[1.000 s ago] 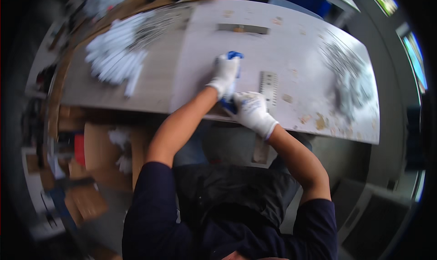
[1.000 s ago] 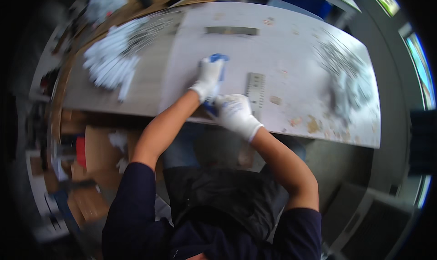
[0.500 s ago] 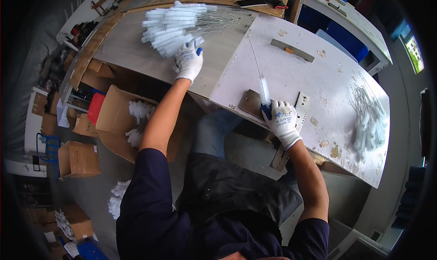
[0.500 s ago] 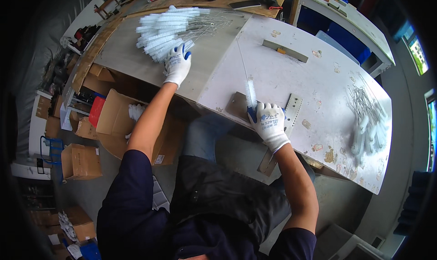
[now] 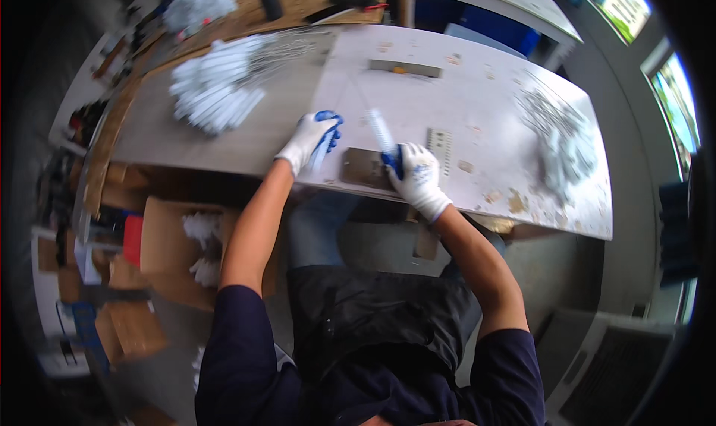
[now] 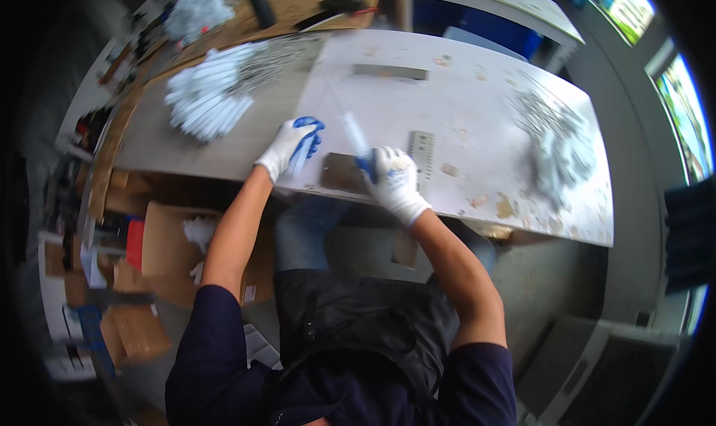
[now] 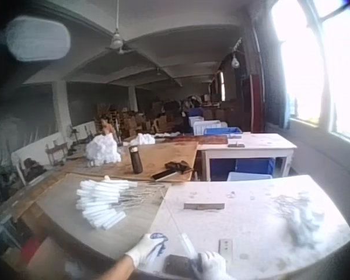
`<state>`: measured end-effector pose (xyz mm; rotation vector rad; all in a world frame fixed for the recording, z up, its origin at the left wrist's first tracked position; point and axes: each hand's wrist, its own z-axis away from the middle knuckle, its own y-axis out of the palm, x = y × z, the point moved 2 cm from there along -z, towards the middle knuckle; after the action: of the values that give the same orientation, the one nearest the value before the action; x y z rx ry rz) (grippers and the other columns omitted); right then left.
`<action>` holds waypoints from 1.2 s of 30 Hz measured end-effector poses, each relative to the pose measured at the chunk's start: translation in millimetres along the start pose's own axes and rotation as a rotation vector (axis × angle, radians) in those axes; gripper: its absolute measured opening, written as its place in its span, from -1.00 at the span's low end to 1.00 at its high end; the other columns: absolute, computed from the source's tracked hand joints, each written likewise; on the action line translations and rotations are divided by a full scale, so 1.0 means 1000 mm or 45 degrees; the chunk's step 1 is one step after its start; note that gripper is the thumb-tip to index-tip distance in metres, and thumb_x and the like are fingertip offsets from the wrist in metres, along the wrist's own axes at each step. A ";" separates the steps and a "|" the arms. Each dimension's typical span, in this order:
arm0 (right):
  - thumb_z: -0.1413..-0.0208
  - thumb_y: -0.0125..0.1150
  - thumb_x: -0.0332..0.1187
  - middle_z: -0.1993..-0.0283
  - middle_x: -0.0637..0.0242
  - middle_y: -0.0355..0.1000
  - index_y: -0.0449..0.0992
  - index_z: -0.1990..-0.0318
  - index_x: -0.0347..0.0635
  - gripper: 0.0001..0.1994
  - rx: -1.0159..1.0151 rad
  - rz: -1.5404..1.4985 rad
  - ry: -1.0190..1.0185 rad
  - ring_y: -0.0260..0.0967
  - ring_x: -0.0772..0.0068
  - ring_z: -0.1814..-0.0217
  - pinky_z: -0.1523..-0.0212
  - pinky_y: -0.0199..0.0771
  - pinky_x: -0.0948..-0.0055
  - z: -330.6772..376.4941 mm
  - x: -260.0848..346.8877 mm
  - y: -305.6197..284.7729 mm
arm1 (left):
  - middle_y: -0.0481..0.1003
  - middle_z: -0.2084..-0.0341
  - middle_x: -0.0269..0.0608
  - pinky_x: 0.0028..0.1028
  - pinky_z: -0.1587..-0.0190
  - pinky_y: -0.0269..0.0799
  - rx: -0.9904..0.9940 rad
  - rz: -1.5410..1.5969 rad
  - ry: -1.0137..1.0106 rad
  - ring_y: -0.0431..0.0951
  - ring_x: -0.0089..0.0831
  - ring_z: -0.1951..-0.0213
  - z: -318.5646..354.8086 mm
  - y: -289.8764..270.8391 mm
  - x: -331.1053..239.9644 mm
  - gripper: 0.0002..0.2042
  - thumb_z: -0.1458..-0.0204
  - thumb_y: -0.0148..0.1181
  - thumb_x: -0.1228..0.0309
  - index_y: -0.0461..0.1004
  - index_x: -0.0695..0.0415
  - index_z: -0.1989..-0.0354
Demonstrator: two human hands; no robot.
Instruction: The person inserts white bristle bundles into a metal jig on a workbench. They repeatedly pick up a bundle, align it with the jig, and push it down to secure it. The person then removes the assembled brush from the jig and places it on the table. This process is repeated for multiple units throughout the clip.
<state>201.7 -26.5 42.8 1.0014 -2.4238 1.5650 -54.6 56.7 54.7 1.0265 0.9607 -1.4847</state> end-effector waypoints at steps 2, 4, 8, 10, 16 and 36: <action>0.01 0.34 -0.27 0.25 0.09 0.48 0.43 0.24 -0.16 -0.74 -0.068 -0.115 0.082 0.47 -0.03 0.14 0.11 0.46 0.06 0.000 0.001 0.000 | 0.55 0.53 -0.30 -0.50 0.50 0.45 -0.145 0.010 0.179 0.52 -0.52 0.56 -0.011 0.011 0.033 -0.84 -0.22 0.16 0.37 0.60 0.14 0.14; -0.03 0.31 -0.29 0.24 0.08 0.48 0.43 0.23 -0.15 -0.77 -0.133 -0.204 0.250 0.47 -0.04 0.12 0.11 0.47 0.06 0.010 -0.012 -0.013 | 0.51 0.57 -0.34 -0.48 0.54 0.45 -0.296 0.090 0.155 0.49 -0.54 0.59 -0.005 0.016 0.038 -0.84 -0.22 0.15 0.36 0.62 0.10 0.16; -0.04 0.36 -0.34 0.35 0.10 0.45 0.47 0.29 -0.14 -0.82 -0.358 0.020 0.287 0.44 -0.07 0.30 0.27 0.44 0.10 0.037 -0.071 -0.089 | 0.49 0.58 -0.32 -0.51 0.54 0.41 -0.419 0.133 0.228 0.46 -0.55 0.60 -0.009 0.016 0.044 -0.86 -0.23 0.13 0.40 0.61 0.10 0.17; -0.03 0.38 -0.34 0.43 0.19 0.43 0.43 0.40 -0.09 -0.81 -0.438 0.215 0.360 0.45 0.05 0.34 0.29 0.44 0.08 0.055 -0.116 -0.144 | 0.48 0.59 -0.33 -0.53 0.53 0.39 -0.421 0.069 0.289 0.44 -0.57 0.60 -0.013 0.023 0.047 -0.86 -0.23 0.12 0.42 0.61 0.10 0.17; -0.14 0.31 0.00 0.24 0.10 0.56 0.50 0.02 -0.20 -0.54 -0.300 0.850 0.816 0.53 0.02 0.20 0.08 0.50 0.04 0.090 -0.238 -0.254 | 0.57 0.53 -0.31 -0.51 0.49 0.41 -0.447 -0.035 0.389 0.49 -0.58 0.58 -0.020 0.024 0.057 -0.83 -0.22 0.15 0.40 0.62 0.17 0.16; -0.16 0.25 -0.03 0.24 0.02 0.59 0.63 0.24 -0.19 -0.64 0.416 -0.453 0.336 0.56 -0.03 0.15 0.10 0.49 0.14 -0.041 0.024 -0.006 | 0.56 0.29 -0.14 -0.33 0.22 0.57 0.068 0.771 0.212 0.58 -0.35 0.31 -0.017 0.051 -0.001 -0.68 -0.30 0.09 0.24 0.55 0.17 -0.07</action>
<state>175.4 -5.2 76.4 1.1140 -1.7423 1.8497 -1.8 66.0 47.7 1.3504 0.6400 -0.9346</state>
